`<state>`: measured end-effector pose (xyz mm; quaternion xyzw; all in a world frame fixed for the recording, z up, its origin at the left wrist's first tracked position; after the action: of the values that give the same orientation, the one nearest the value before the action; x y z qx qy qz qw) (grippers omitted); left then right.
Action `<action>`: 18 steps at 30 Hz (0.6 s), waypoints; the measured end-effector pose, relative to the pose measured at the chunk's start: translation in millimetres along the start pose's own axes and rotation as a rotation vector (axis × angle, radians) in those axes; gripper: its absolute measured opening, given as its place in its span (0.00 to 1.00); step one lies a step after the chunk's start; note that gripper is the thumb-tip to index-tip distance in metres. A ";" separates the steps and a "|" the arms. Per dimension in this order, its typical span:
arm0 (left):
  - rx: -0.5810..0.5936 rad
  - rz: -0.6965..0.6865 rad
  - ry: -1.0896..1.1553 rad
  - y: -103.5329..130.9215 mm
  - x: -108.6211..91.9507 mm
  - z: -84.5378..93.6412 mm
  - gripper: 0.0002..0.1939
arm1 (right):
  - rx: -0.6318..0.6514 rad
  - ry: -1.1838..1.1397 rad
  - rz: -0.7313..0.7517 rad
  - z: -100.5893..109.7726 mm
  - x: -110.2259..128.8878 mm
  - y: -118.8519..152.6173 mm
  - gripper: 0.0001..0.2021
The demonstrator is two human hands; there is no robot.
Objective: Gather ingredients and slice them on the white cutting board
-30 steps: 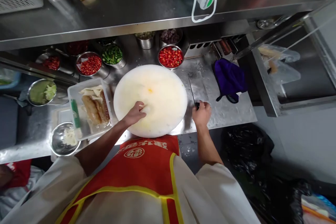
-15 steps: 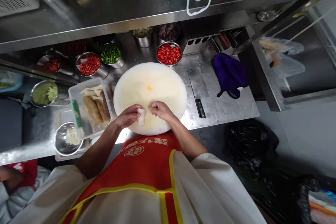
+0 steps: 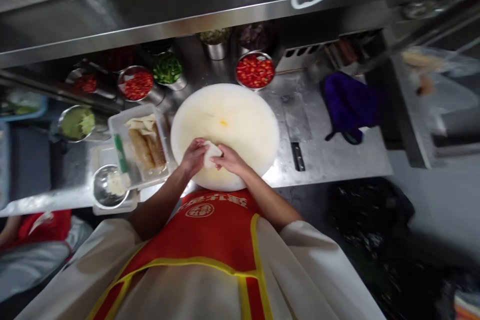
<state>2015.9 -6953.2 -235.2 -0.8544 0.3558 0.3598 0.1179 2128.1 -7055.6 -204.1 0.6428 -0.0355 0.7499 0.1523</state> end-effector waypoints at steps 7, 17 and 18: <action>0.231 0.302 0.058 12.4 4.3 7.4 0.25 | -0.146 -0.091 -0.028 -2.4 -4.2 1.6 0.22; 0.311 0.117 -0.442 19.9 -0.1 41.7 0.18 | -0.104 0.141 -0.178 -3.3 -8.5 -4.0 0.25; 0.263 0.061 -0.566 17.6 -1.2 42.7 0.14 | -0.140 0.159 -0.183 -4.7 -9.9 -7.1 0.26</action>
<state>1980.5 -6945.7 -263.9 -0.6868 0.3778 0.5375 0.3107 2126.8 -7049.5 -215.6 0.5694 -0.0168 0.7772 0.2672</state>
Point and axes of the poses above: each hand's wrist, its own y-axis away from the middle knuckle, its own z-axis out of the back of the hand, x = y × z, the point moved 2 cm from there along -y, towards the middle knuckle, and after that the axes turned 2 degrees about -x, right-handed, at the moved point
